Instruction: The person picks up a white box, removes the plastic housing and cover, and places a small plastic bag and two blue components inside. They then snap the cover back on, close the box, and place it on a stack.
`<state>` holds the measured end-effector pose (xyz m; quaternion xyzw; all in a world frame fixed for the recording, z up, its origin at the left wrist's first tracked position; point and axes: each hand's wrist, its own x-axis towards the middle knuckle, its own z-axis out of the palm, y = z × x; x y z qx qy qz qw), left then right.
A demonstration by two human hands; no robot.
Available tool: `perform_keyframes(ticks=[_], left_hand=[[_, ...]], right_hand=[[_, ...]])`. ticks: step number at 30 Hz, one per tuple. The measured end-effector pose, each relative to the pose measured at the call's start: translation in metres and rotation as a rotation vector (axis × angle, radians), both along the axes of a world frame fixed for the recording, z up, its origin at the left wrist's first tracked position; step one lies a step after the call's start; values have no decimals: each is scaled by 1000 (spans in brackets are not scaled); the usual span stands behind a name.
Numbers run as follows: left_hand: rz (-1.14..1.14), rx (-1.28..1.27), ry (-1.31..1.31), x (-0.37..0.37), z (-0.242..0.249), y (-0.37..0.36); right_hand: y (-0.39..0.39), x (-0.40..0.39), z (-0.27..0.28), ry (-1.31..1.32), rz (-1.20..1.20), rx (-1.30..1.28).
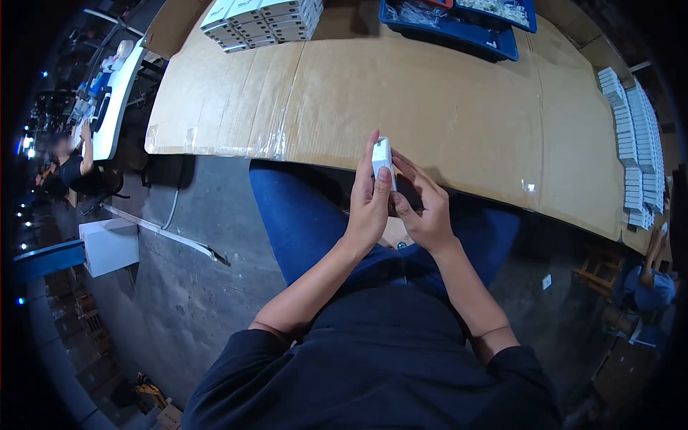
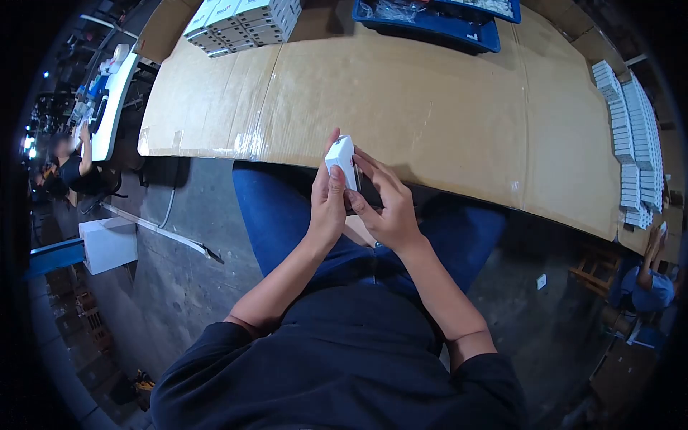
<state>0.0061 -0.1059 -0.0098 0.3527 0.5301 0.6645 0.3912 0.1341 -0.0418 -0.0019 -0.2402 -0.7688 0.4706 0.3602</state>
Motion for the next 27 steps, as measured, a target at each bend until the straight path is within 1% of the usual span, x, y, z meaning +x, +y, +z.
perform_keyframes(ticks=[2, 5, 8, 11, 14, 17, 19, 20, 21, 23, 26, 27], left_hand=[[-11, -23, -33, 0, 4, -2], [9, -33, 16, 1, -1, -3], [31, 17, 67, 2, 1, -3], [17, -16, -28, 5, 8, -5], [11, 6, 30, 3, -3, -5], [6, 9, 10, 3, -4, -5], [-24, -67, -63, 2, 6, -9], [-13, -56, -42, 2, 7, -8], [-1, -46, -20, 2, 8, -8], [78, 73, 138, -1, 4, -3], [53, 188, 100, 0, 11, -4], [19, 179, 7, 4, 23, -6]], right_hand=[[1, 2, -4, -45, 29, 114], [3, 1, -8, -94, 55, 235], [4, -1, -9, -91, 52, 310], [4, 0, -8, -111, 57, 342], [3, 4, -6, -133, 43, 328], [3, 3, -10, -111, 46, 298], [2, 2, -7, -70, 56, 203], [1, 2, -6, -50, 60, 154], [2, 1, -7, 0, 52, 97], [2, -3, -15, 100, 37, -19], [-8, -7, -26, 261, -57, -689], [-5, -10, -22, 293, -61, -876]])
